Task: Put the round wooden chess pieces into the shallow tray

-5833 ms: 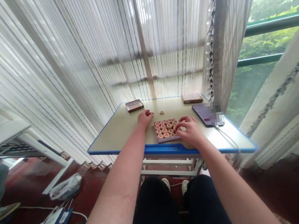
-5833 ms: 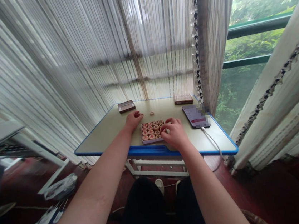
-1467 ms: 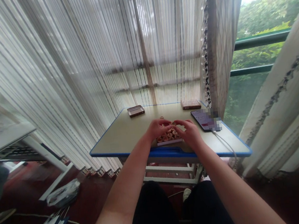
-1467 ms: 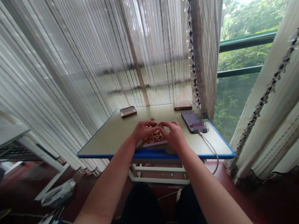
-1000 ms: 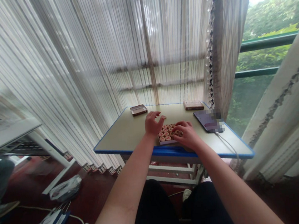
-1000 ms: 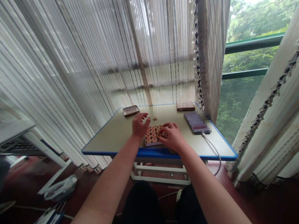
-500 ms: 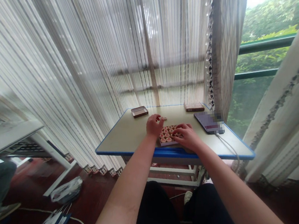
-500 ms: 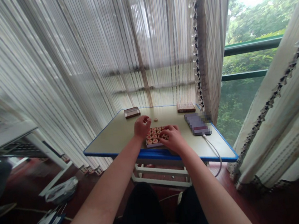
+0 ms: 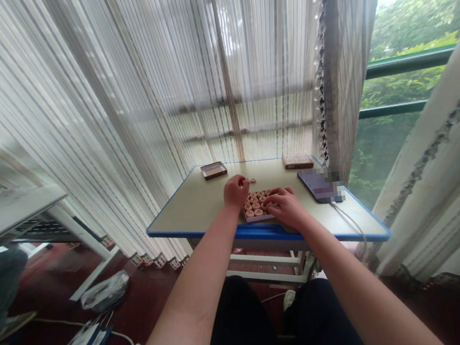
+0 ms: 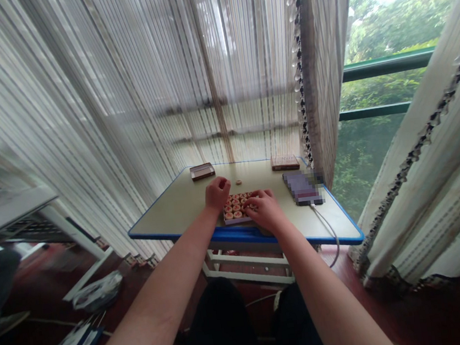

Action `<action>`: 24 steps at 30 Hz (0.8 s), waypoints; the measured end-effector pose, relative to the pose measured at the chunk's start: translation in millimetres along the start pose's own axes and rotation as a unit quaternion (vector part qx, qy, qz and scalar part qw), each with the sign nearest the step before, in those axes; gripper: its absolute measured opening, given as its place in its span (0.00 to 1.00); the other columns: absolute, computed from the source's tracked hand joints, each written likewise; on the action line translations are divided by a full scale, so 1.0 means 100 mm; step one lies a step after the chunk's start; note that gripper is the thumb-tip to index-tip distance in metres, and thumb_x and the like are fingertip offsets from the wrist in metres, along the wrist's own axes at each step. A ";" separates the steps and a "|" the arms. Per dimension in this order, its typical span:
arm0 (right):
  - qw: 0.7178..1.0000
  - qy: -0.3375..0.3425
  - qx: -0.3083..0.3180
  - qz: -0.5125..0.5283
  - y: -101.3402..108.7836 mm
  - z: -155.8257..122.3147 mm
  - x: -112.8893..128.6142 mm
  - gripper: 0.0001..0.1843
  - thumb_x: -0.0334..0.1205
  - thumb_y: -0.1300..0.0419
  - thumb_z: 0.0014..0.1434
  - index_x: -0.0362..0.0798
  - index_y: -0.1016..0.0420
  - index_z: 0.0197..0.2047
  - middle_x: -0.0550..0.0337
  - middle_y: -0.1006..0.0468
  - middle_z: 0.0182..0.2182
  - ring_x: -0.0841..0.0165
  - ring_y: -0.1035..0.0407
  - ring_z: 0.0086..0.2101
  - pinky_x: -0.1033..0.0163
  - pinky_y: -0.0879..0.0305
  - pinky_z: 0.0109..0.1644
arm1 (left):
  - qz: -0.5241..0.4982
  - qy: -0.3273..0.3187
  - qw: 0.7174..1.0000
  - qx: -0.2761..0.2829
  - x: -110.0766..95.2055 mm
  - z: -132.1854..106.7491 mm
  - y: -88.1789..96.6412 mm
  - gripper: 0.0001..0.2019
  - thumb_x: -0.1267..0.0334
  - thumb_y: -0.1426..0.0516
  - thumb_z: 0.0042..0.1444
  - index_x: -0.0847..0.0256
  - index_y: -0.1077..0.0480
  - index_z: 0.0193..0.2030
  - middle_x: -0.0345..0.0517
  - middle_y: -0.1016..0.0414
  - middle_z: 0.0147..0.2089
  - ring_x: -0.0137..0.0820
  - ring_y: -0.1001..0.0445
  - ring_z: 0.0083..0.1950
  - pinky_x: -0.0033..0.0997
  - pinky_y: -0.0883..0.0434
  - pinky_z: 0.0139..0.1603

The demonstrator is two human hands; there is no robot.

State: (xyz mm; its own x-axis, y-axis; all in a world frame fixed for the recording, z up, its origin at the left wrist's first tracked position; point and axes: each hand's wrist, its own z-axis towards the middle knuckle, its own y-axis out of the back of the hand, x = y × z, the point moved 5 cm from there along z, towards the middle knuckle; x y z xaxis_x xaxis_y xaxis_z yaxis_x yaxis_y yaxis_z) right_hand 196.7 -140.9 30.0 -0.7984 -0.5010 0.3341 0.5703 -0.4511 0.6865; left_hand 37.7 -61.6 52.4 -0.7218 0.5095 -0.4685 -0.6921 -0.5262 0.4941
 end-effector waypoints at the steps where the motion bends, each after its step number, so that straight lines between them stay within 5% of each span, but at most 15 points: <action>1: 1.000 0.001 0.000 0.000 0.00 0.00 0.00 0.08 0.43 0.43 0.51 0.55 0.22 0.33 0.57 0.29 0.38 0.62 0.43 0.42 0.56 0.44 0.49 | -0.003 0.002 1.000 0.001 0.01 0.00 0.00 0.11 0.58 0.51 0.54 0.60 0.33 0.29 0.41 0.31 0.26 0.27 0.35 0.29 0.27 0.39 0.33; 16: 1.000 -0.022 0.011 0.020 -0.01 0.02 -0.04 0.09 0.43 0.41 0.49 0.55 0.22 0.33 0.58 0.28 0.38 0.62 0.42 0.42 0.57 0.44 0.49 | 0.003 0.023 1.000 -0.003 0.05 0.01 0.01 0.18 0.53 0.58 0.58 0.60 0.36 0.26 0.39 0.34 0.23 0.26 0.36 0.27 0.27 0.43 0.30; 24: 0.999 -0.029 0.022 0.019 -0.02 0.03 -0.04 0.09 0.43 0.43 0.50 0.55 0.22 0.33 0.57 0.29 0.38 0.62 0.41 0.42 0.56 0.44 0.49 | -0.028 0.088 0.996 -0.004 0.11 0.03 0.01 0.18 0.50 0.56 0.56 0.60 0.34 0.29 0.40 0.30 0.26 0.26 0.33 0.28 0.26 0.40 0.31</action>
State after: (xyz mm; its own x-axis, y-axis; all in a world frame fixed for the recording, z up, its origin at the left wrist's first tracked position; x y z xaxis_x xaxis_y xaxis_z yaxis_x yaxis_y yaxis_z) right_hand 198.4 -136.0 29.0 -0.7874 -0.4725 0.3959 0.5918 -0.4000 0.6998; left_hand 29.1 -54.5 49.4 -0.6710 0.4121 -0.6163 -0.7312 -0.5057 0.4579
